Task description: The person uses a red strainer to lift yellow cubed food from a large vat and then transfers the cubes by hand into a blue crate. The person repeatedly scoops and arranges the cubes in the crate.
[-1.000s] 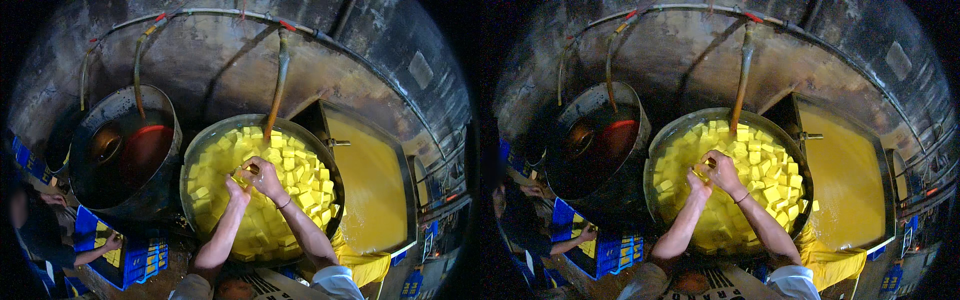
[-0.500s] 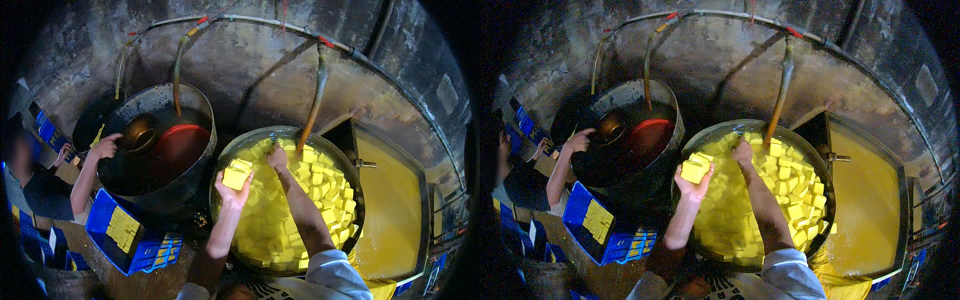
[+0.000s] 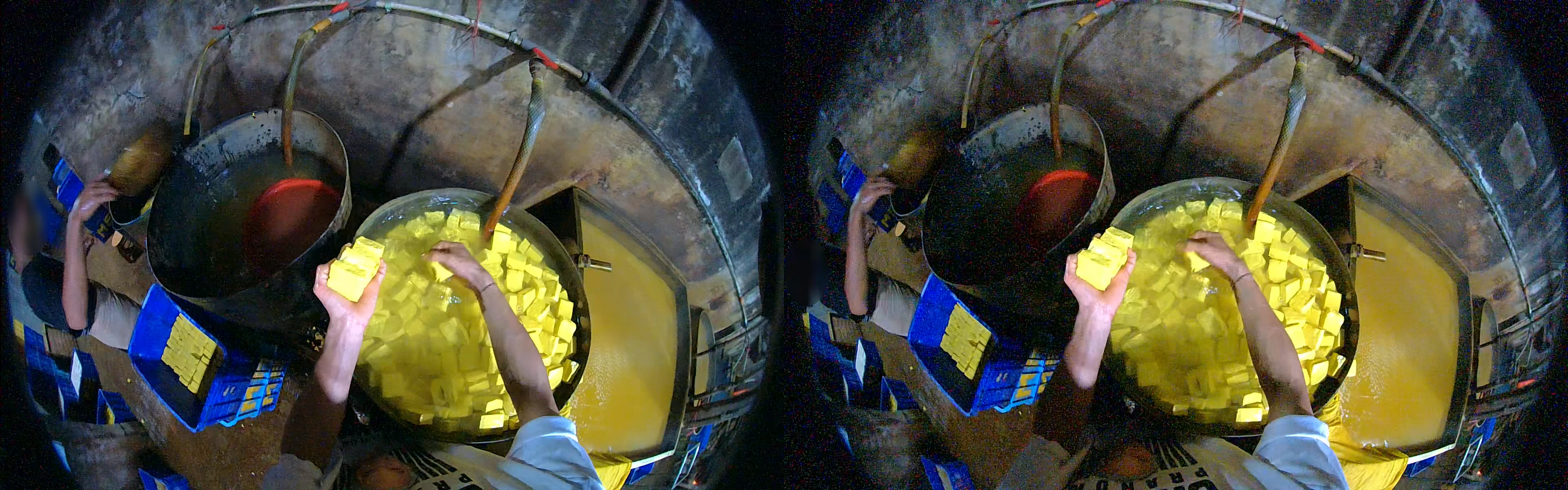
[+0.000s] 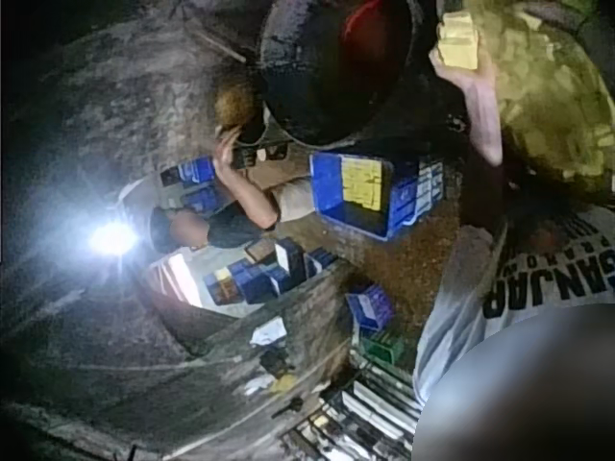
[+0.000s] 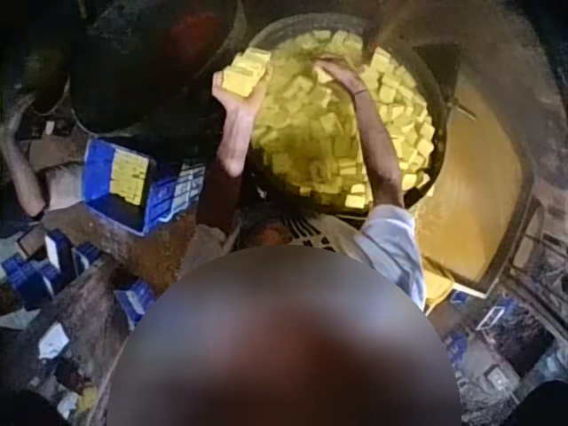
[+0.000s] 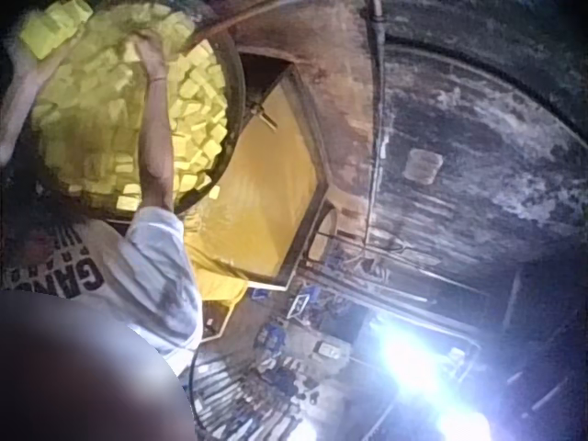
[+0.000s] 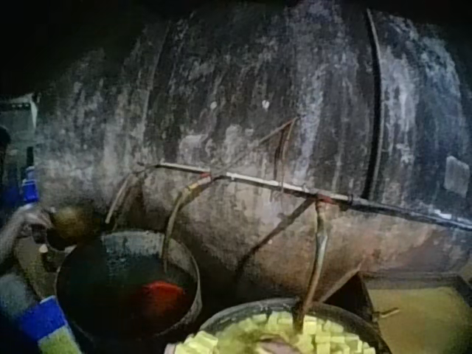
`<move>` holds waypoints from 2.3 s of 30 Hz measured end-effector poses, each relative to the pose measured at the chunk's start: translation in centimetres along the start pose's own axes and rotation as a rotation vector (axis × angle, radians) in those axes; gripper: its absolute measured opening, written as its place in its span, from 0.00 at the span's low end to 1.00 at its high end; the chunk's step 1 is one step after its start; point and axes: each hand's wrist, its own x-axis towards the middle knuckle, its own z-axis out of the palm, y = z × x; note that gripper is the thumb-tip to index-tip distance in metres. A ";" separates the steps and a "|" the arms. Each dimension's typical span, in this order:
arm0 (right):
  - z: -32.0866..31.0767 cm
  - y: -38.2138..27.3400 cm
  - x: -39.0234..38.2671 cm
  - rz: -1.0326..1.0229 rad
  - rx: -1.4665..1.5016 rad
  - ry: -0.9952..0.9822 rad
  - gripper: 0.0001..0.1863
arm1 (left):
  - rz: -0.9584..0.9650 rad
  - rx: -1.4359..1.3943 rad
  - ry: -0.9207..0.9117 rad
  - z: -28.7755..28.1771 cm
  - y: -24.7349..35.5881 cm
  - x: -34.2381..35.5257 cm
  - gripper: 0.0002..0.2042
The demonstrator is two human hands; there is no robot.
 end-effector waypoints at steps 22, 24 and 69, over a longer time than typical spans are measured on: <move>12.8 -13.0 -4.0 0.304 0.312 -0.455 0.23 | 0.411 0.236 -0.044 -1.0 18.0 -11.8 0.26; 15.3 -14.9 -3.3 0.138 0.249 -0.629 0.23 | 0.448 0.277 -0.008 -2.0 19.8 -12.5 0.27; 80.8 6.8 10.8 0.123 -1.310 -1.051 0.31 | -0.074 0.662 1.071 -47.0 50.6 -15.8 0.35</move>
